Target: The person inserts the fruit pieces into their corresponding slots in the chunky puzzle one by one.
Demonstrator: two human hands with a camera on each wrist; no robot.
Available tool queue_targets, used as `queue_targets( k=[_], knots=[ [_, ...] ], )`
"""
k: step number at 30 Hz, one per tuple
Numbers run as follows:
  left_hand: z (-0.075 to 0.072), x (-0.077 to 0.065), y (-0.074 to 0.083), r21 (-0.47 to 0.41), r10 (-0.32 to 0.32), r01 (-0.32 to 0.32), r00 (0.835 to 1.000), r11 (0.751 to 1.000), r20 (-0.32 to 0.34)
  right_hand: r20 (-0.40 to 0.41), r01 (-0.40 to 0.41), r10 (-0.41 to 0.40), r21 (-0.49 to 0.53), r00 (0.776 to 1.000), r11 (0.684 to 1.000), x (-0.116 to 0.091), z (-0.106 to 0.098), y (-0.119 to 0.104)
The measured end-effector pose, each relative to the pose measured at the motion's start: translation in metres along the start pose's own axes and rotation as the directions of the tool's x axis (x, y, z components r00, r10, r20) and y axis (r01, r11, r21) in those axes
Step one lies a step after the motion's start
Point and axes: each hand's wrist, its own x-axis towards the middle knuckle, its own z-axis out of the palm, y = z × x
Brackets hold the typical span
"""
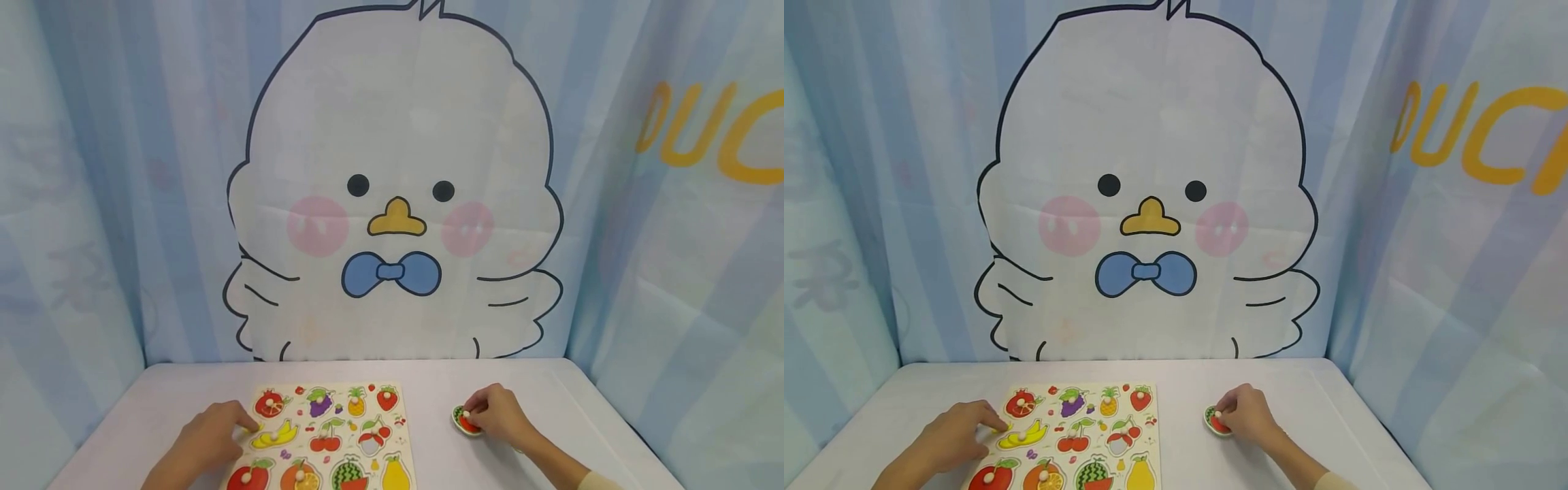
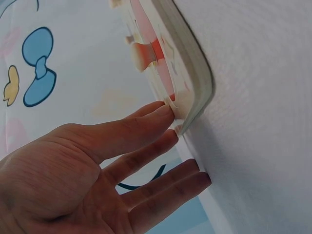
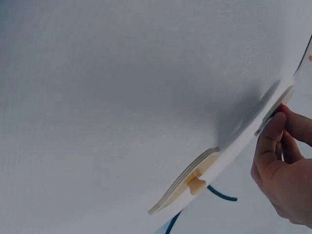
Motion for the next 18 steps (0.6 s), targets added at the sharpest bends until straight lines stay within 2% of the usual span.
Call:
queue_targets(
  k=[7, 18],
  knots=[
    [0.001, 0.000, 0.000, 0.002, -0.007, 0.007, 1.000, 1.000, -0.006, 0.062, 0.069, -0.070, 0.014, 0.996, 0.997, -0.008, 0.007, -0.015],
    [0.001, 0.000, -0.001, 0.003, 0.012, -0.011, 1.000, 1.000, -0.011, 0.190, 0.111, -0.120, 0.059, 0.974, 0.992, -0.020, 0.020, -0.042]
  ],
)
